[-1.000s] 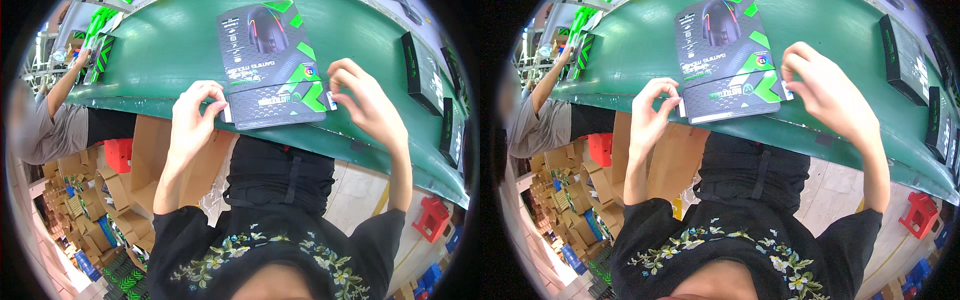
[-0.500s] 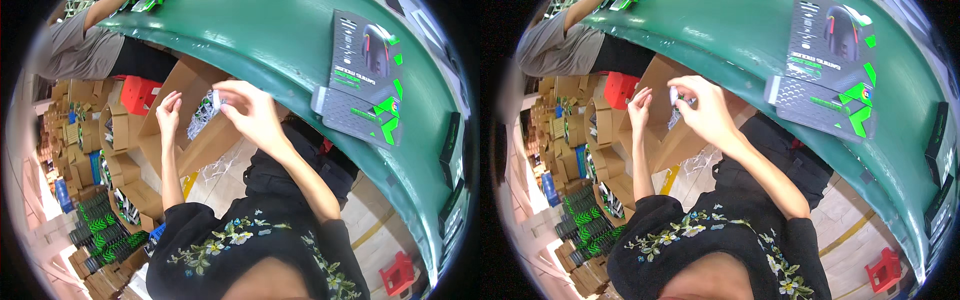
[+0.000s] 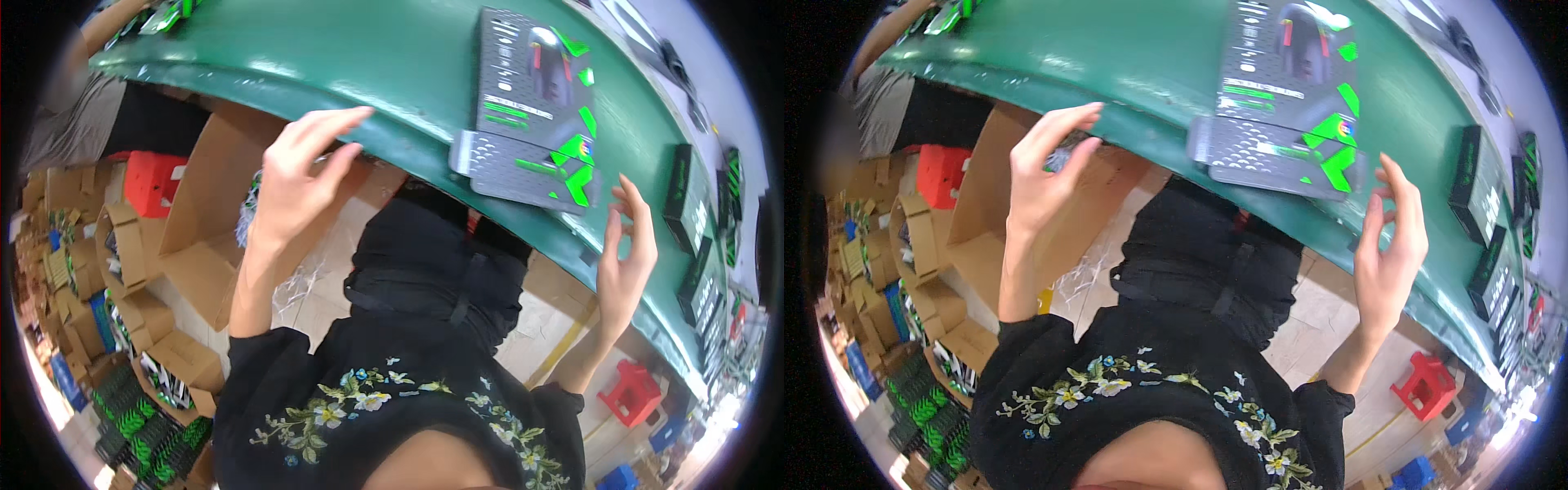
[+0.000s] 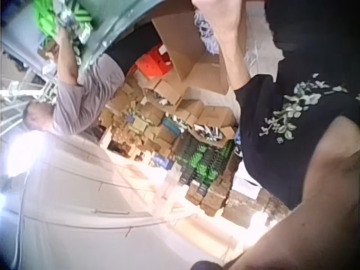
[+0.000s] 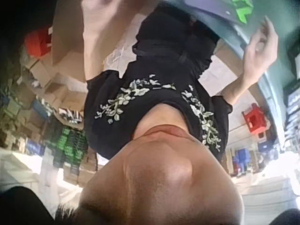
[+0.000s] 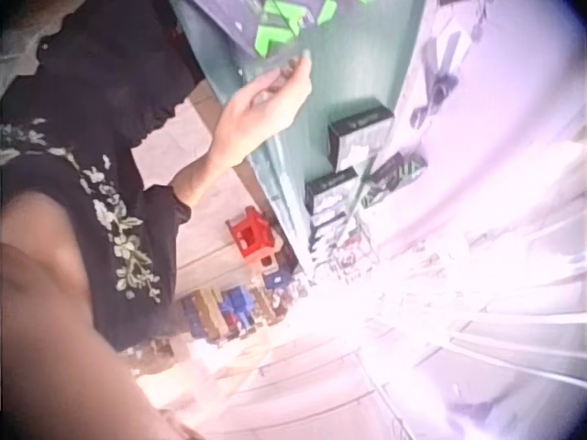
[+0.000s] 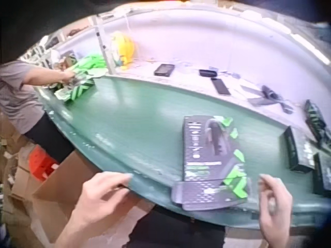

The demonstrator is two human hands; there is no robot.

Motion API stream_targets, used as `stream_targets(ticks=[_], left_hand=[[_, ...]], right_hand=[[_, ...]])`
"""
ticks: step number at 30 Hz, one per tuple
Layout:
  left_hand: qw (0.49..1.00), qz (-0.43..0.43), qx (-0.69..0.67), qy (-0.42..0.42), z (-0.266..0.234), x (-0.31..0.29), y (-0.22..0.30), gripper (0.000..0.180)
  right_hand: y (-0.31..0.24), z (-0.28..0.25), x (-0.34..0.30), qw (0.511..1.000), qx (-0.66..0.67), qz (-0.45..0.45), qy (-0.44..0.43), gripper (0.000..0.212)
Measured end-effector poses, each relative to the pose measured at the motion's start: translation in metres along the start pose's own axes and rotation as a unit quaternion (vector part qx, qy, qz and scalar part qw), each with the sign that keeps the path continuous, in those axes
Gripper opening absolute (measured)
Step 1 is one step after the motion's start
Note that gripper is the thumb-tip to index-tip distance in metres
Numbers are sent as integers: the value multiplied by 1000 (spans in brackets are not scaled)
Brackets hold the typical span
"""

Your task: Fold and assemble cardboard packaging for gaming mice on an assembly line.

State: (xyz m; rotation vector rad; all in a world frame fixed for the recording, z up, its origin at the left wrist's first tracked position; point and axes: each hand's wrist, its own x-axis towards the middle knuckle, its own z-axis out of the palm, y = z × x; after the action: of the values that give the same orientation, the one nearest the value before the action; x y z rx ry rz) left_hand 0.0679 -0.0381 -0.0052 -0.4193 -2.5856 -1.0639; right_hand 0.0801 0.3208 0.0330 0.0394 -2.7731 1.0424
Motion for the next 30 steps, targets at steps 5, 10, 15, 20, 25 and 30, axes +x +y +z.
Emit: stream_targets(ticks=[5, 10, 15, 20, 25, 30], left_hand=[[960, 224, 106, -126, 44, 40, 24, 49], [927, 265, 168, -205, 51, 61, 30, 57], [927, 261, 149, -226, 49, 66, 27, 57], [938, 258, 81, -216, 32, 69, 14, 34], [953, 190, 8, -236, 20, 76, 13, 40], [948, 199, 32, -247, 32, 75, 13, 68]], right_hand=[[29, 3, 4, 989, -63, -82, -104, 53], [31, 7, 8, 987, -55, -71, -136, 57], [23, -5, 34, 969, -24, -133, -207, 61], [25, -20, 60, 932, 31, -143, -332, 58], [28, -15, 80, 892, 155, -160, -394, 49], [37, -6, 85, 885, 148, -183, -402, 44]])
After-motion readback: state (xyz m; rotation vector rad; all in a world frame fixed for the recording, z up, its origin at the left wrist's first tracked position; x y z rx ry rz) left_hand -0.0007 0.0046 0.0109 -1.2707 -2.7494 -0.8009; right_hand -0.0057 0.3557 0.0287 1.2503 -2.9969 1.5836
